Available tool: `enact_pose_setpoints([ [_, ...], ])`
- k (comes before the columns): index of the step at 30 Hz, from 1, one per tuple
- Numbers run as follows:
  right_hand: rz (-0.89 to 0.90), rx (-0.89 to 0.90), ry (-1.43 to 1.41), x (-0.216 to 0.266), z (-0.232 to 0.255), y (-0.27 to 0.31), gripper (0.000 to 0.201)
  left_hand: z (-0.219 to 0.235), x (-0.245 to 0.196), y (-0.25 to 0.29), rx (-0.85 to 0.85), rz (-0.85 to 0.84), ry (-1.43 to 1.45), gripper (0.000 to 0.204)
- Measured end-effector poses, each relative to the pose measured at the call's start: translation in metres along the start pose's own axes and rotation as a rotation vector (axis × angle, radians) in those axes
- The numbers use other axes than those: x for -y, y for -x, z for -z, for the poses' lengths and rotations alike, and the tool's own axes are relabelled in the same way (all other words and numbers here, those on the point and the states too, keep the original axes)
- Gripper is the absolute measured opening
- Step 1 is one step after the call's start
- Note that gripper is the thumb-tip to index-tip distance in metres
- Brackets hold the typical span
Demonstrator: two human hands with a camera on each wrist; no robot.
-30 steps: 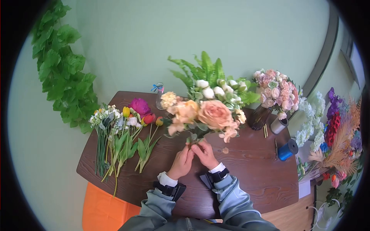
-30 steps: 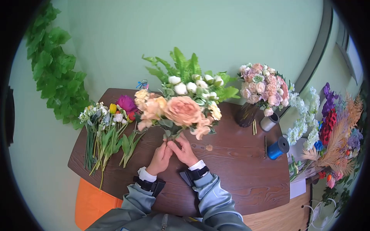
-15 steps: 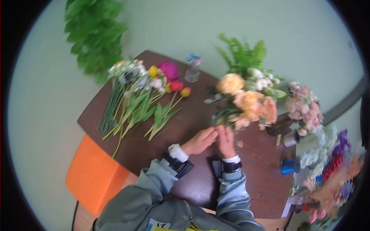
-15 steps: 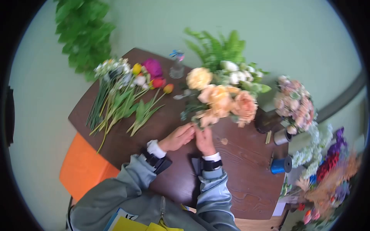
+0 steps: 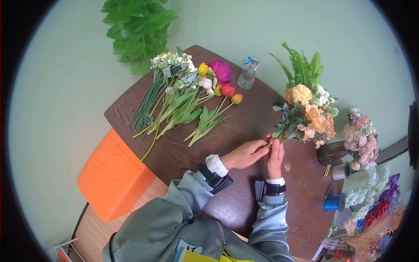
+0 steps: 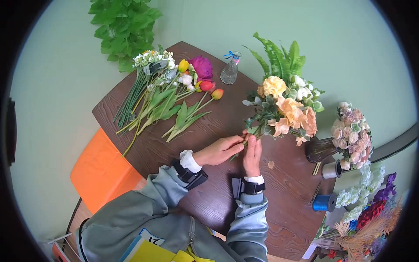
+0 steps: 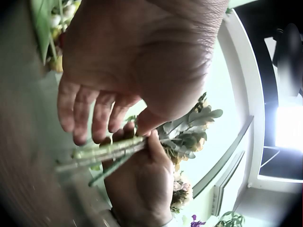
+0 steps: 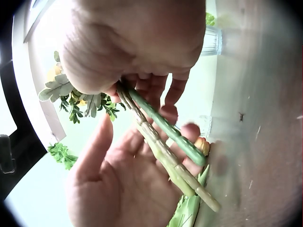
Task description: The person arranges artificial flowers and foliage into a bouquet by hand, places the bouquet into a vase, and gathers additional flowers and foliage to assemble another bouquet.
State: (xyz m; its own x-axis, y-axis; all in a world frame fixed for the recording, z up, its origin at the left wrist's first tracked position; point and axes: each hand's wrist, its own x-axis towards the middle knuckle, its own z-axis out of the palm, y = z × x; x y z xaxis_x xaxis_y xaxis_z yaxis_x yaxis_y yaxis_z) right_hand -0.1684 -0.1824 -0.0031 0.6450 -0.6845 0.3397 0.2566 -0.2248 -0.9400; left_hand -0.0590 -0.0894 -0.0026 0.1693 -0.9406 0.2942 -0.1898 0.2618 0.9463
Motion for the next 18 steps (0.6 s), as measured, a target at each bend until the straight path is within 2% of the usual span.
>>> enact_pose_setpoints([
  [1,0.000,0.003,-0.008,-0.001,0.000,-0.001,0.029,0.002,0.004,0.002,-0.113,-0.128,-0.159,0.032],
  [2,-0.002,-0.014,-0.065,-0.001,0.001,-0.002,0.029,0.016,-0.017,0.009,-0.104,-0.005,-0.285,0.028],
  [3,-0.005,-0.032,-0.123,-0.003,0.001,-0.002,0.028,0.027,-0.014,0.013,-0.217,-0.094,-0.433,0.027],
  [9,0.005,-0.021,-0.121,-0.002,0.001,-0.004,0.029,0.115,-0.014,0.047,-0.646,-0.008,-1.059,0.026],
  [11,0.039,0.013,-0.050,0.000,-0.001,-0.004,0.031,0.132,-0.016,0.060,-0.695,0.139,-1.216,0.032],
  [12,0.041,0.008,-0.053,0.000,-0.001,-0.003,0.031,0.138,-0.015,0.064,-0.691,0.135,-1.219,0.032],
  [14,0.046,0.032,-0.032,0.000,-0.002,-0.003,0.031,0.147,-0.007,0.071,-0.671,0.336,-1.310,0.035],
  [18,0.052,0.034,-0.067,0.001,-0.004,-0.003,0.031,0.159,0.010,0.072,-0.610,0.412,-1.274,0.036],
])
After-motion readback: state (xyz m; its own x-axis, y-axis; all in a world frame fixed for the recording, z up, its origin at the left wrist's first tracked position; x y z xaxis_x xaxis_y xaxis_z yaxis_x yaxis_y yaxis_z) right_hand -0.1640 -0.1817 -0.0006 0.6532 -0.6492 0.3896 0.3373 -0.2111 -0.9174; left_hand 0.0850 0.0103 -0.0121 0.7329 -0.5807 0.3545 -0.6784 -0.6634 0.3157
